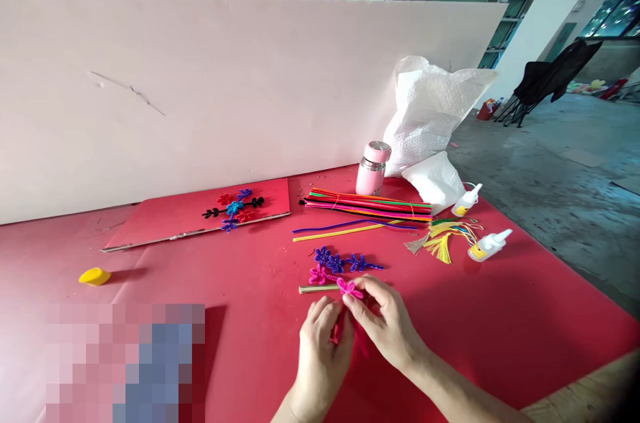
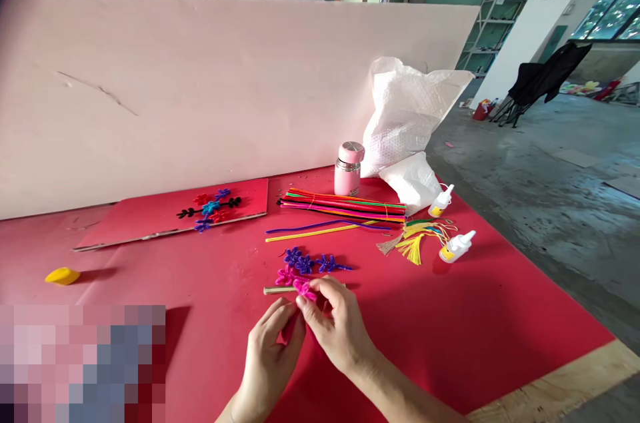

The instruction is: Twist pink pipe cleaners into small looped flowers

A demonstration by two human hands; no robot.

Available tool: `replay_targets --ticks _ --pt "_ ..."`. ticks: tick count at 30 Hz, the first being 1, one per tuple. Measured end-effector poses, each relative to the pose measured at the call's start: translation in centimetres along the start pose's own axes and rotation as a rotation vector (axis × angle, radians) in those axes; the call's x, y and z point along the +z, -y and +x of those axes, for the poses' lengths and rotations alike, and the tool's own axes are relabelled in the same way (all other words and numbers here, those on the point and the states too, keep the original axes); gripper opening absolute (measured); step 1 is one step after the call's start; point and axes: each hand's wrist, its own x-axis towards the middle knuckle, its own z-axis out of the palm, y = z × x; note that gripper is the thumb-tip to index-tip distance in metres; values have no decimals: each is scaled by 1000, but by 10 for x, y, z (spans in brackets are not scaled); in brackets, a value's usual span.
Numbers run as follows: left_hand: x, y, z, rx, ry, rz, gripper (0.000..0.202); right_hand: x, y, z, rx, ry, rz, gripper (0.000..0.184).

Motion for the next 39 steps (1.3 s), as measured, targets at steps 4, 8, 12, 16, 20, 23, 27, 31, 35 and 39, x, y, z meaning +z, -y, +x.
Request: replay_targets --ticks 4,8,12,16,20,23,27,31,35,39 --pt "-1 -3 -3 31 67 -41 12 1 -2 5 56 11 167 23" --pt "-4 -10 -1 -54 74 -119 16 0 -6 6 151 11 357 21" --pt "-2 -12 0 -44 65 -112 15 2 -10 2 122 -65 343 17" --pt "3 -8 -1 -4 59 -7 12 6 -10 -1 105 -80 302 17" --pt "6 -5 -2 16 12 120 15 8 -12 -2 84 -99 286 15" --pt "6 -2 -3 67 -6 167 16 10 -15 -1 117 -90 287 19" --pt "4 -2 -5 118 8 143 15 9 -14 2 142 -100 302 21" --pt "2 -7 -3 102 -7 20 13 1 -10 4 137 -82 364 19" --pt "-1 -13 2 98 -26 -61 13 -11 -9 6 163 11 444 16" --pt "-2 -14 4 28 -4 -170 11 -20 -9 7 208 117 506 15"
